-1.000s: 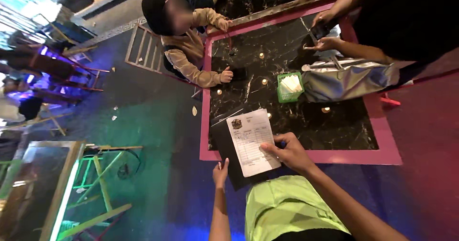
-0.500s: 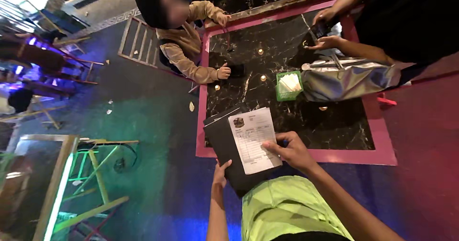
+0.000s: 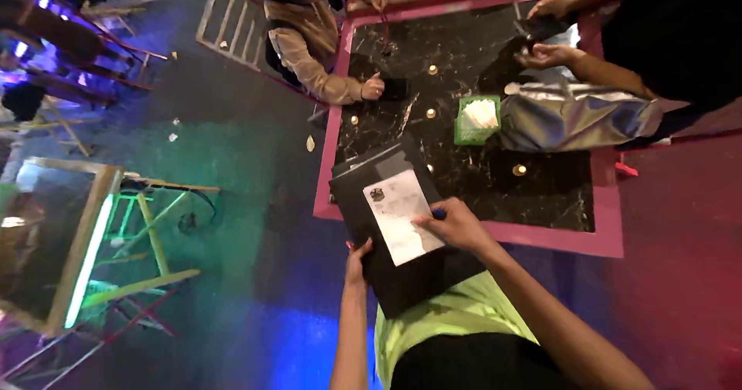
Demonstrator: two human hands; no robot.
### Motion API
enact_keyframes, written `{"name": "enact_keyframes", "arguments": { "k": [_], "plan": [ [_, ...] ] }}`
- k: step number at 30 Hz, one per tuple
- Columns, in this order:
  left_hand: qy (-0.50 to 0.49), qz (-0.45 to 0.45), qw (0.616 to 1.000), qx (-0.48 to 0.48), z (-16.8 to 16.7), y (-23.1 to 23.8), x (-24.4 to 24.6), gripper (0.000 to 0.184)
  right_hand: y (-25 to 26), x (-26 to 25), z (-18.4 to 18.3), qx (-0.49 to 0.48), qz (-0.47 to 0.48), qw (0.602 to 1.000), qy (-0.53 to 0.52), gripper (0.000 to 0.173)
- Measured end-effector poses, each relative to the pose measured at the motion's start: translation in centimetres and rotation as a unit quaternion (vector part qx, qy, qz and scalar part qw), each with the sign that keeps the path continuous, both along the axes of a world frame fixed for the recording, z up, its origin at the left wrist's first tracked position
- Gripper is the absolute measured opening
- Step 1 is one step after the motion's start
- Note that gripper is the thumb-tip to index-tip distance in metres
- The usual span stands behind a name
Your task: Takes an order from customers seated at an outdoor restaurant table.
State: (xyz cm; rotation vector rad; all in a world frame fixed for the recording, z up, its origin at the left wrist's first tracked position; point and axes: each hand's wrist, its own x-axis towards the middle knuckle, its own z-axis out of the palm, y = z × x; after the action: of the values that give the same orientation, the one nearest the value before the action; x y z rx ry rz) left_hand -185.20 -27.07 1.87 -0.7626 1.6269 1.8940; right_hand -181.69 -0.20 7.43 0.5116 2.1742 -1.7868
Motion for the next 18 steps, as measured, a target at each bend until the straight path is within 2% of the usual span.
{"name": "enact_keyframes", "arguments": {
  "k": [2, 6, 8, 12, 16, 18],
  "plan": [
    [0.018, 0.007, 1.0, -0.019, 1.5, 0.8, 1.5, 0.032, -1.5, 0.9, -0.6, 0.055, 0.037, 0.997, -0.046, 0.036],
    [0.093, -0.041, 0.991, -0.082, 3.4, 1.6, 2.9, 0.049, -3.2, 1.4, 1.5, 0.138, 0.057, 0.985, -0.086, 0.034],
    [0.11, -0.043, 0.991, -0.066, 4.4, 1.4, 3.3, 0.045, -3.4, 1.9, 3.4, 0.165, 0.068, 0.98, -0.088, 0.036],
    [0.149, -0.074, 0.986, -0.001, 6.9, 0.7, 3.7, 0.056, -4.6, 3.5, 6.7, 0.198, 0.081, 0.973, -0.089, 0.034],
    [0.178, -0.128, 0.976, 0.01, 7.5, -0.8, 5.6, 0.054, -4.9, 8.0, 7.8, 0.226, 0.048, 0.971, -0.068, 0.038],
    [0.183, -0.148, 0.972, 0.027, 7.3, -1.9, 6.9, 0.058, -3.2, 12.7, 7.9, 0.22, -0.027, 0.975, -0.02, 0.031]
  ]
}}
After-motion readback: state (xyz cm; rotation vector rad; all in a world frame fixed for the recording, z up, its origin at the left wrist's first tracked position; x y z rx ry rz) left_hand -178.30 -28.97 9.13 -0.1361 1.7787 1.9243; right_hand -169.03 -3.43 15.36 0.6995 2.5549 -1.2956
